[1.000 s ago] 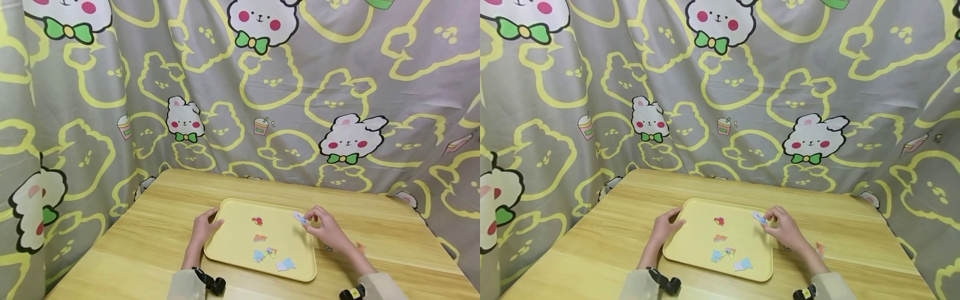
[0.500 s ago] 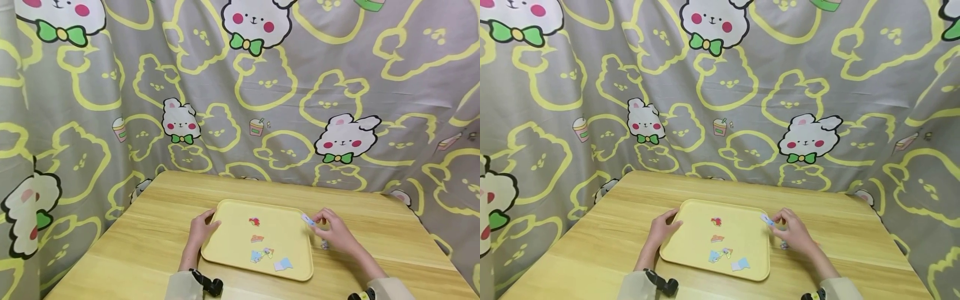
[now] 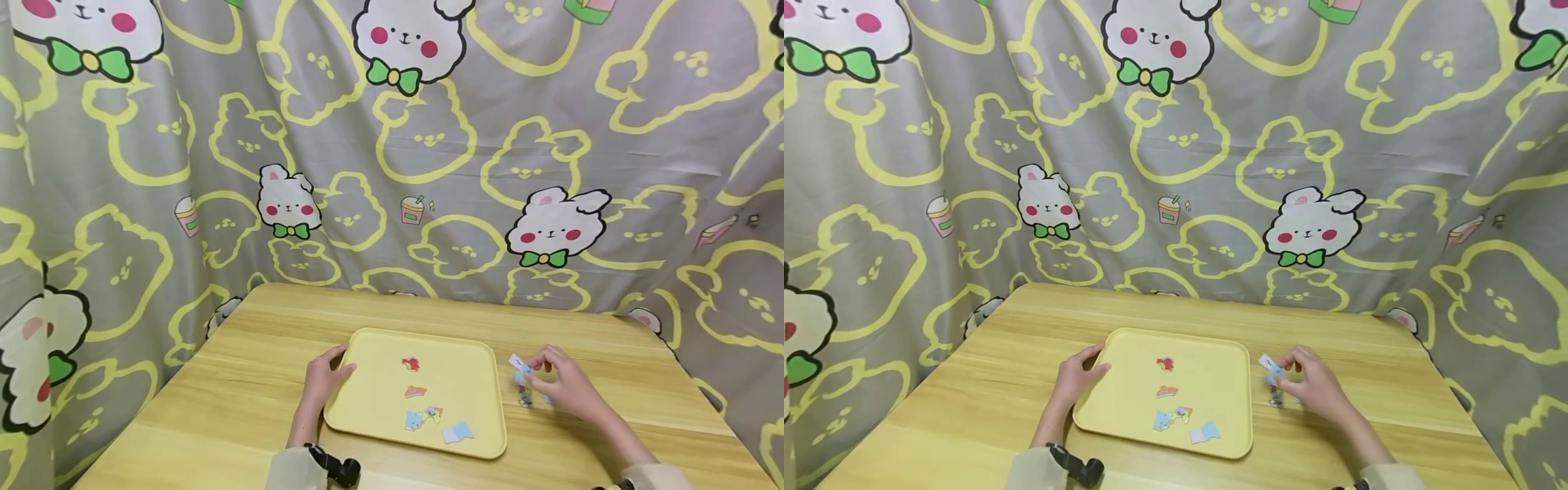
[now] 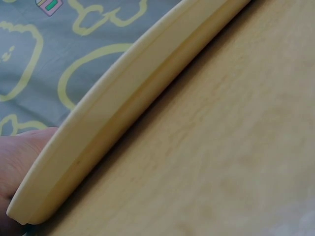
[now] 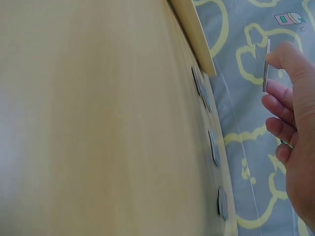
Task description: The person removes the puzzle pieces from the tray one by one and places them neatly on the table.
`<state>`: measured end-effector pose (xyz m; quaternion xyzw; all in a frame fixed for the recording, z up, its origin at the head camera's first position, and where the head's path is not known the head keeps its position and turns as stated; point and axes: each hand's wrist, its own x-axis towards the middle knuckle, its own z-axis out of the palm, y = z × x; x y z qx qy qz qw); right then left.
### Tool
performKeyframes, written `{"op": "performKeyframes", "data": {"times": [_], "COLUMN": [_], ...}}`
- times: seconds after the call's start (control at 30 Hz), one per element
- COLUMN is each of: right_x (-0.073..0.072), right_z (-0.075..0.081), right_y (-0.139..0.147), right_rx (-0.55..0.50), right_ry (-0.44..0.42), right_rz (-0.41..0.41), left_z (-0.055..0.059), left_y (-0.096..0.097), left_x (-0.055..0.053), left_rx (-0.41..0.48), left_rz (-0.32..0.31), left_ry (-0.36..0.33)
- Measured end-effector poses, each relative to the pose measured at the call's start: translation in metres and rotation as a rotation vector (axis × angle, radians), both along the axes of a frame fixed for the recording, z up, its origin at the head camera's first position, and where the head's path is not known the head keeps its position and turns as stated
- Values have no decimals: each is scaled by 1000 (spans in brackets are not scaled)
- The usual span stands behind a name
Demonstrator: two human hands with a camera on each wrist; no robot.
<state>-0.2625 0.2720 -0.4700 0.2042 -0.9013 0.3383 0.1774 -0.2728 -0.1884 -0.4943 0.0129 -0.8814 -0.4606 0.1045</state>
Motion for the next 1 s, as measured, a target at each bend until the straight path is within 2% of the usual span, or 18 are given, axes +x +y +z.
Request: {"op": "performKeyframes", "data": {"times": [0.27, 0.5, 0.73, 1.0], "right_x": [8, 15, 20, 27], "right_z": [3, 4, 1, 2], "right_y": [19, 33, 47, 58], "right_rx": [41, 21, 61, 63], "right_ry": [8, -54, 45, 58], "right_rz": [-39, -48, -89, -114], "left_z": [1, 2, 2, 0], "left_y": [1, 1, 1, 0], "left_x": [1, 1, 1, 0], "left_rx": [15, 1, 0, -11], "left_rz": [-4, 4, -4, -3], "left_ry": [-7, -11, -10, -15]}}
